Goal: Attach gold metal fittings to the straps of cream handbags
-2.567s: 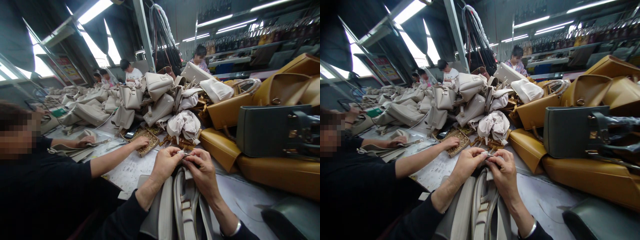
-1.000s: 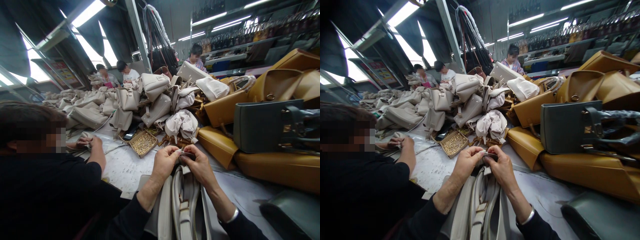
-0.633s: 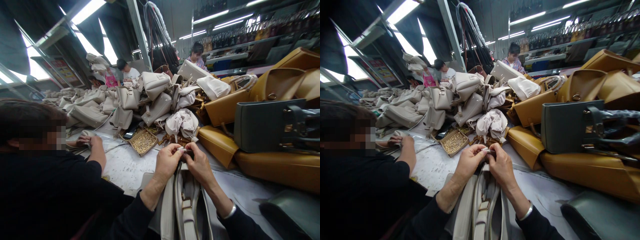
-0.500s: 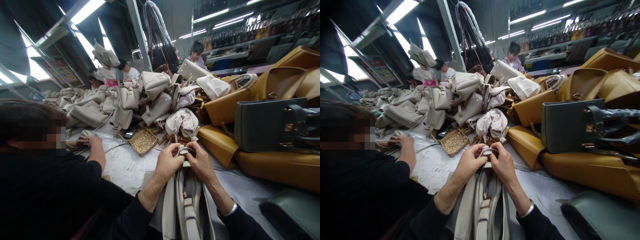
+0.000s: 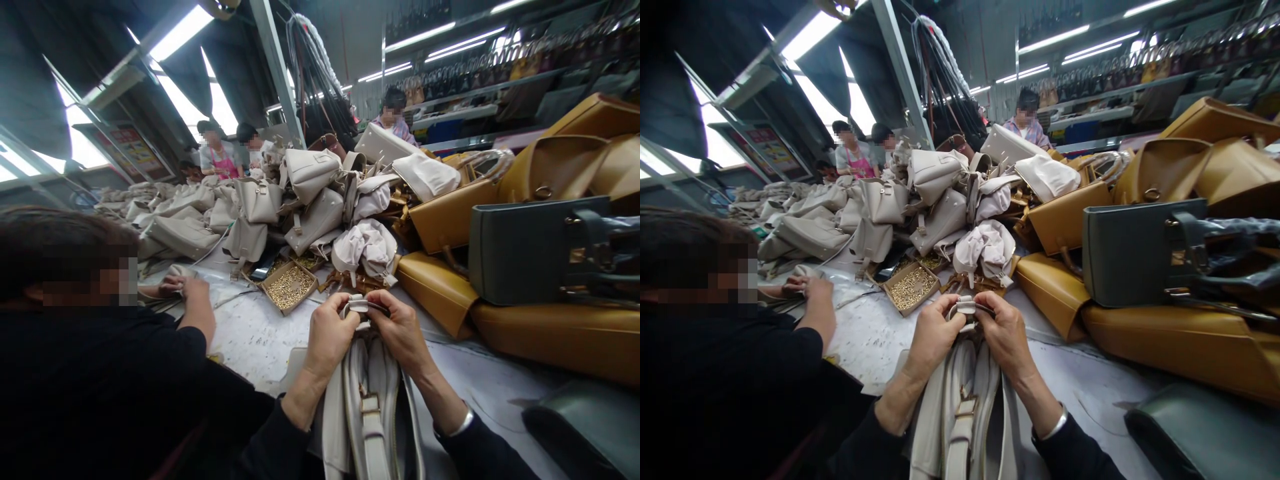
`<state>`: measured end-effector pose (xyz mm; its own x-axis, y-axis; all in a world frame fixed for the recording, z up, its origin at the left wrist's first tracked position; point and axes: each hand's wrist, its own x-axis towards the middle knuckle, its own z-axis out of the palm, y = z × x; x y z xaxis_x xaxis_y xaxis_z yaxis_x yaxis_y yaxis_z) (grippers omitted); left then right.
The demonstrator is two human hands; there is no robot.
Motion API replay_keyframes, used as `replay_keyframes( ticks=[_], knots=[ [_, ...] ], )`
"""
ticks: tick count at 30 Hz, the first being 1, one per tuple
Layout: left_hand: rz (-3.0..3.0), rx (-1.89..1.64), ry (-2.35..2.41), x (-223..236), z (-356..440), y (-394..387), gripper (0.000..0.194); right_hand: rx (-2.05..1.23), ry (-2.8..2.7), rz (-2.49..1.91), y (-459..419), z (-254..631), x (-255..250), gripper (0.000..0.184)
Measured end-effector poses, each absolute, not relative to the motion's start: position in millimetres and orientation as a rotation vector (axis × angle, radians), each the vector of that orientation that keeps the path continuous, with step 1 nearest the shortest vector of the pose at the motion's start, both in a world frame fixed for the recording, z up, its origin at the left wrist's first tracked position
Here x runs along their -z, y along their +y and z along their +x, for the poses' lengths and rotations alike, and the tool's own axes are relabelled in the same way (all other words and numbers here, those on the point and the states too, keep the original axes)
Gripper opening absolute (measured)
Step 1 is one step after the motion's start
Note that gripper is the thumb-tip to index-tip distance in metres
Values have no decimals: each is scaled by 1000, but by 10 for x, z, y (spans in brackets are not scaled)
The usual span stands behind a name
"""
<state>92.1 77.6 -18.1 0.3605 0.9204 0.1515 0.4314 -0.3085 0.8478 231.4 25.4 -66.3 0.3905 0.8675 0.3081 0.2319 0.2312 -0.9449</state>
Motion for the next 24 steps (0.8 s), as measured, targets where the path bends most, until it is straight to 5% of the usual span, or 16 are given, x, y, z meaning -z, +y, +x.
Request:
replay_keyframes(
  ticks=[24],
  knots=[
    [1817, -865, 1221, 220, 856, 723, 24, -481, -1190, -1286, 238, 2202, 811, 15]
  ],
)
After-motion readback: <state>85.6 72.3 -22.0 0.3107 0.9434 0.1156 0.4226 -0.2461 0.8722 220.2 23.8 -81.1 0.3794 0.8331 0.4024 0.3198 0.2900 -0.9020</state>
